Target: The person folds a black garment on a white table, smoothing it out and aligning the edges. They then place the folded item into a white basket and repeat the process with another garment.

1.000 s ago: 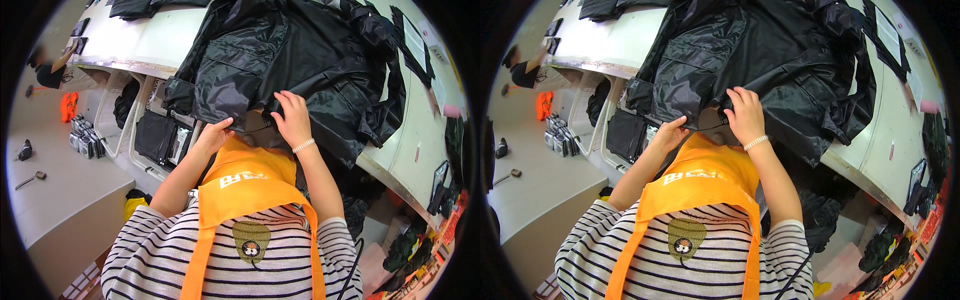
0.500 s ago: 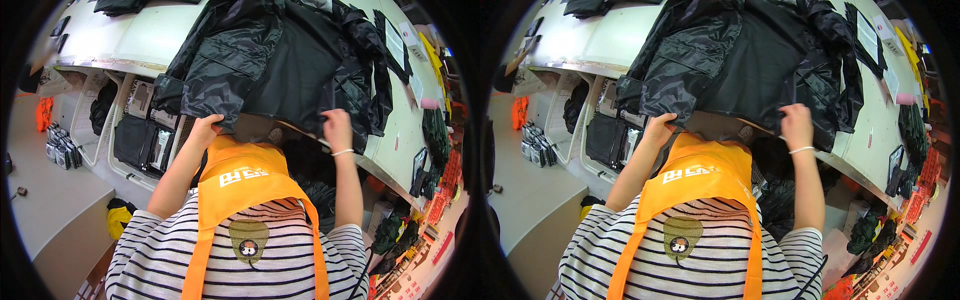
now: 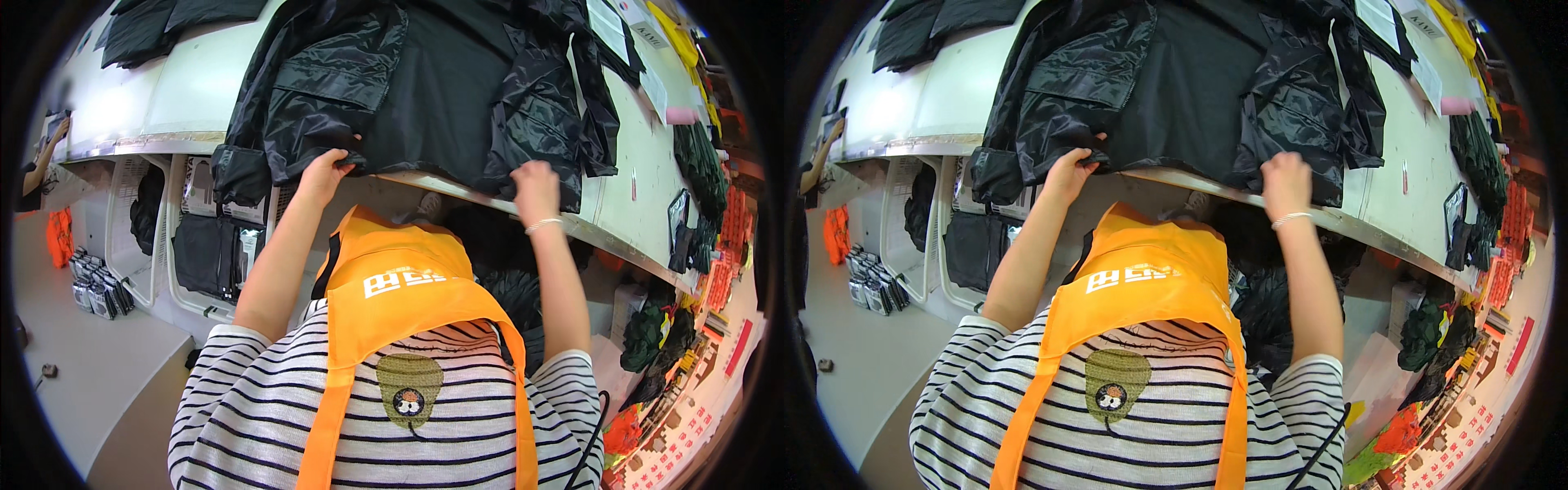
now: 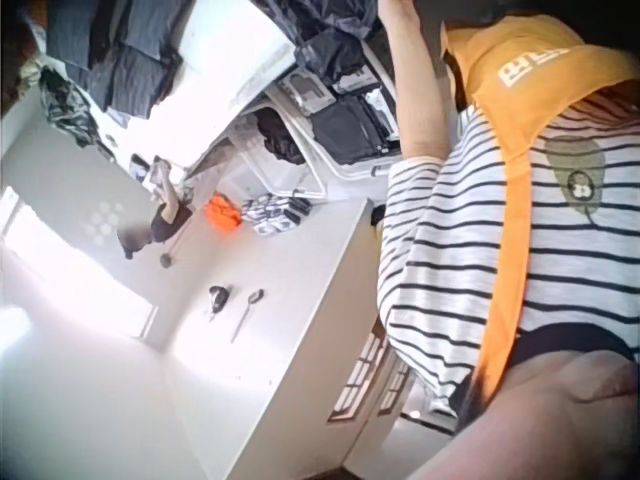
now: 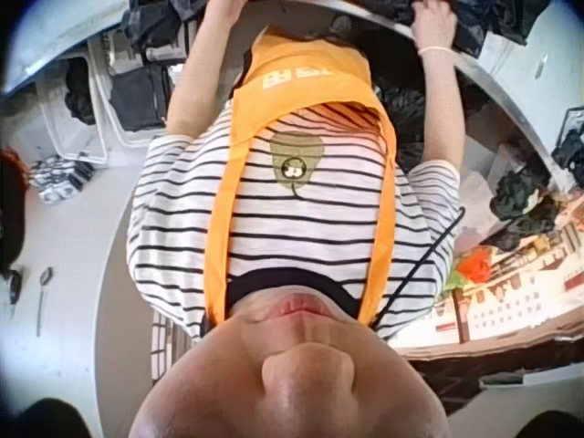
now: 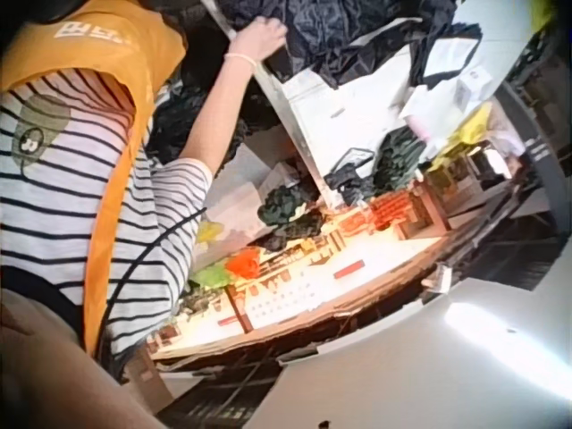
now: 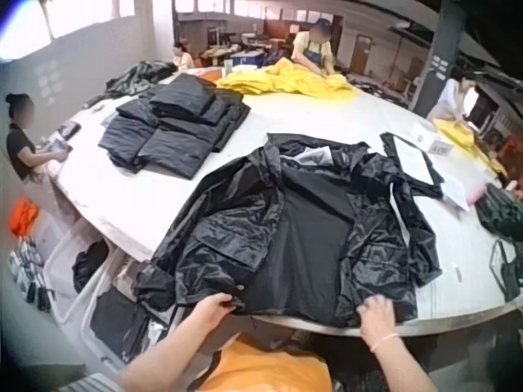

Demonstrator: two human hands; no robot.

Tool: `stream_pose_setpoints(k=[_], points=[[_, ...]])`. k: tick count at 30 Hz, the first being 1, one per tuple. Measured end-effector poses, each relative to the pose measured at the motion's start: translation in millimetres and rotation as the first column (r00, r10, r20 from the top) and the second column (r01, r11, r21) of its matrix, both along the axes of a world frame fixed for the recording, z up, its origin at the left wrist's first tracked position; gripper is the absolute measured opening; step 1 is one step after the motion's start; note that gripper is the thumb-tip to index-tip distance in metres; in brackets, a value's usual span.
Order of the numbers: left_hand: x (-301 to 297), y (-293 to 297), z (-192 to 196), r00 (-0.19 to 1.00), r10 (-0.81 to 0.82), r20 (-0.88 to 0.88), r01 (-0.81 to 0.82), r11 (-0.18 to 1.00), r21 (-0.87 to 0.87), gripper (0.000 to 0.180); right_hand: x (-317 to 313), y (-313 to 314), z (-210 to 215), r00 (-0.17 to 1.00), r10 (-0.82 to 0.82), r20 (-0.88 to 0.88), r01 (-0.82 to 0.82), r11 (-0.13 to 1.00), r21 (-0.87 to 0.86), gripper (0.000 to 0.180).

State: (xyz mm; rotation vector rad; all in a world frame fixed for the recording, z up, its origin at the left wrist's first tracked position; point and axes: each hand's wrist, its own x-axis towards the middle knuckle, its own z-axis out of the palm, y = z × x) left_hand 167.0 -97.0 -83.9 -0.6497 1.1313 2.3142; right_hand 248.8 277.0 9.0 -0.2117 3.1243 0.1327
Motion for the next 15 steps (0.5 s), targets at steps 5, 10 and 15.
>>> stream_pose_setpoints(k=[5, 10, 15], points=[[-6.9, 11.7, 6.8, 0.999, 0.045, -0.016, -0.046, 0.995, -0.089, 0.029, -32.5, -81.8, -9.8, 0.94, -0.016, -0.34, -0.155, 0.869, -0.469, 0.027], [3.9, 67.6, 22.3, 0.577, -0.595, -0.56, -0.111, 0.622, -0.775, 0.032, -48.1, -101.3, -47.7, 0.994, 0.101, -0.036, -0.105, 0.854, -0.509, 0.025], [-14.3, 50.8, 7.4, 0.317, -0.863, -0.393, -0.204, 0.342, -0.917, 0.009, -51.6, -11.1, -41.7, 0.971, 0.168, 0.169, -0.023, 0.773, -0.634, 0.021]])
